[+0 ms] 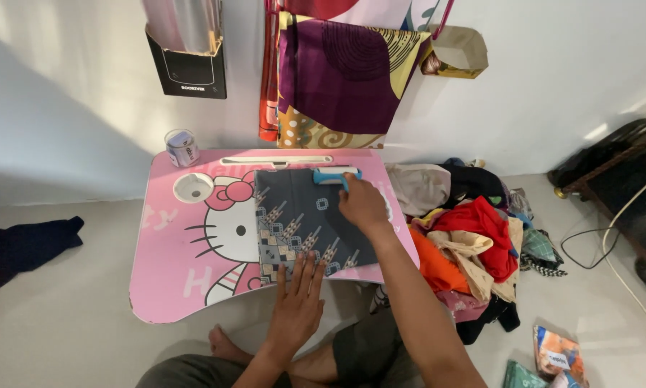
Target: Folding a patterned cloth and cleaning it with a lint roller on a small table.
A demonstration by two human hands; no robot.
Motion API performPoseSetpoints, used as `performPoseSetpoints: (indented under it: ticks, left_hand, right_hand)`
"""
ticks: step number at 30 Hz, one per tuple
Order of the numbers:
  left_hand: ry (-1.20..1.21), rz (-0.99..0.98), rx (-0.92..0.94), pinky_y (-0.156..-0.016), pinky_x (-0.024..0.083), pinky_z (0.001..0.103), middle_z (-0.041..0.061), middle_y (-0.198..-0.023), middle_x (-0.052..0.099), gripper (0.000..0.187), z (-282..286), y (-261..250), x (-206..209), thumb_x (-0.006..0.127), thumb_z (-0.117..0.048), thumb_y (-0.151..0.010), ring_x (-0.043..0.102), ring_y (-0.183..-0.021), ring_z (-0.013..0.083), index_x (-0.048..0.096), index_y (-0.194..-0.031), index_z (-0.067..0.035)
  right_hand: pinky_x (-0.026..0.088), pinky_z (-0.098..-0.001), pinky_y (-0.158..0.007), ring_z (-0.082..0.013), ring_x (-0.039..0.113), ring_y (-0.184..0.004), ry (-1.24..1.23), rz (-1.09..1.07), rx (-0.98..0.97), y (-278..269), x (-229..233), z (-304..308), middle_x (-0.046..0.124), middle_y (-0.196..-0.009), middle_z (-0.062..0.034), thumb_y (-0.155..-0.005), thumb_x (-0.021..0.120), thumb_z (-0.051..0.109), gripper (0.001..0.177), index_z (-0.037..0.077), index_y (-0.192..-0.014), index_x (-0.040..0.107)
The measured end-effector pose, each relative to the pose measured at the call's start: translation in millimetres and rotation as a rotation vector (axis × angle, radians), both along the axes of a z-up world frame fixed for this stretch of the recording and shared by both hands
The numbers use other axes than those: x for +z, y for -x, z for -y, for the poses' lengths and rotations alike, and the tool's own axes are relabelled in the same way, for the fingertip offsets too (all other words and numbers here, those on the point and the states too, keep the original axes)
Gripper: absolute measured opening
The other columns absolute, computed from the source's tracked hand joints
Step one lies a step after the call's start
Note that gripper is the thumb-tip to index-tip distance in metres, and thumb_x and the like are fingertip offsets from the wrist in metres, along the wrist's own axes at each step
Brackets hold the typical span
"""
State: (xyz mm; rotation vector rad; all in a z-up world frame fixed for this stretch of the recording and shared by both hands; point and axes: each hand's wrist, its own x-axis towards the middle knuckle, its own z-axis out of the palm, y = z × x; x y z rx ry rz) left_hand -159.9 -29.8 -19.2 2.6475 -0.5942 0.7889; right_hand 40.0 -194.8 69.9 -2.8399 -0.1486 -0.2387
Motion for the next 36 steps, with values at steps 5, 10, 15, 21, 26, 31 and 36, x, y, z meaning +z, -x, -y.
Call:
performPoseSetpoints:
  ticks: [5,10,15,21,26,31,36]
  left_hand:
    - [-0.051,0.017,0.073,-0.124,0.012,0.060,0.024,-0.168,0.024,0.093,-7.7,12.2,-11.0,0.065,-0.031,-0.076,0.016,-0.159,0.0402,0.032,-0.157,0.000]
    - [-0.098,0.054,0.130,-0.123,0.012,0.063,0.029,-0.164,0.029,0.084,-3.5,8.9,-11.5,0.060,-0.024,-0.075,0.021,-0.156,0.0433,0.040,-0.152,0.004]
    - [-0.058,-0.015,0.009,-0.123,0.002,0.062,0.026,-0.168,0.019,0.128,-11.3,11.0,-14.5,0.088,-0.048,-0.054,0.007,-0.159,0.0431,0.029,-0.157,0.001]
    - [-0.222,0.118,0.142,-0.126,0.002,0.061,0.023,-0.170,0.014,0.174,-9.1,6.5,-25.9,0.094,-0.091,-0.028,0.005,-0.162,0.0410,0.021,-0.160,-0.004]
    - [-0.032,-0.033,-0.017,-0.121,0.006,0.064,0.026,-0.166,0.023,0.120,-18.4,9.4,-20.4,0.089,-0.055,-0.060,0.009,-0.158,0.0428,0.037,-0.153,0.000]
    - [-0.003,0.091,-0.006,-0.123,0.015,0.065,0.024,-0.153,0.043,0.086,-20.4,5.9,-22.4,0.064,-0.051,-0.087,0.024,-0.153,0.0464,0.042,-0.149,0.005]
    - [-0.009,-0.124,-0.090,-0.119,0.007,0.073,0.032,-0.151,0.039,0.091,-22.3,7.9,-41.5,0.090,-0.042,-0.064,0.024,-0.147,0.0511,0.054,-0.133,0.005]
  right_hand:
    - [0.055,-0.0513,-0.076,-0.0416,0.070,-0.094,-0.139,0.078,0.070,127.1,27.3,-18.0,0.073,-0.115,-0.0163,-0.088,0.062,0.018,0.047,0.011,-0.135,0.062]
    - [0.056,-0.0524,-0.063,-0.0422,0.071,-0.076,-0.055,0.055,0.060,159.0,3.1,-37.0,0.071,-0.105,-0.0163,-0.087,0.063,0.021,0.052,0.018,-0.139,0.058]
    - [0.056,-0.0519,-0.063,-0.0419,0.071,-0.079,-0.036,0.157,0.136,78.8,-19.4,-50.2,0.073,-0.104,-0.0157,-0.087,0.064,0.017,0.047,0.010,-0.134,0.059]
    - [0.055,-0.0509,-0.073,-0.0413,0.070,-0.089,-0.083,0.141,0.153,12.3,-24.3,-64.2,0.073,-0.104,-0.0185,-0.087,0.061,0.019,0.046,0.010,-0.132,0.061]
    - [0.055,-0.0506,-0.070,-0.0392,0.071,-0.087,-0.163,0.106,0.218,126.2,22.1,-64.8,0.073,-0.105,-0.0134,-0.086,0.062,0.017,0.046,0.014,-0.132,0.061]
    - [0.055,-0.0502,-0.056,-0.0400,0.069,-0.066,-0.108,0.064,0.246,169.6,0.8,-83.8,0.070,-0.096,-0.0174,-0.089,0.062,0.021,0.044,0.014,-0.133,0.061]
    - [0.053,-0.0518,-0.056,-0.0402,0.067,-0.063,-0.107,0.104,0.299,112.1,-10.6,-105.9,0.068,-0.089,-0.0197,-0.088,0.056,0.014,0.045,0.005,-0.133,0.057]
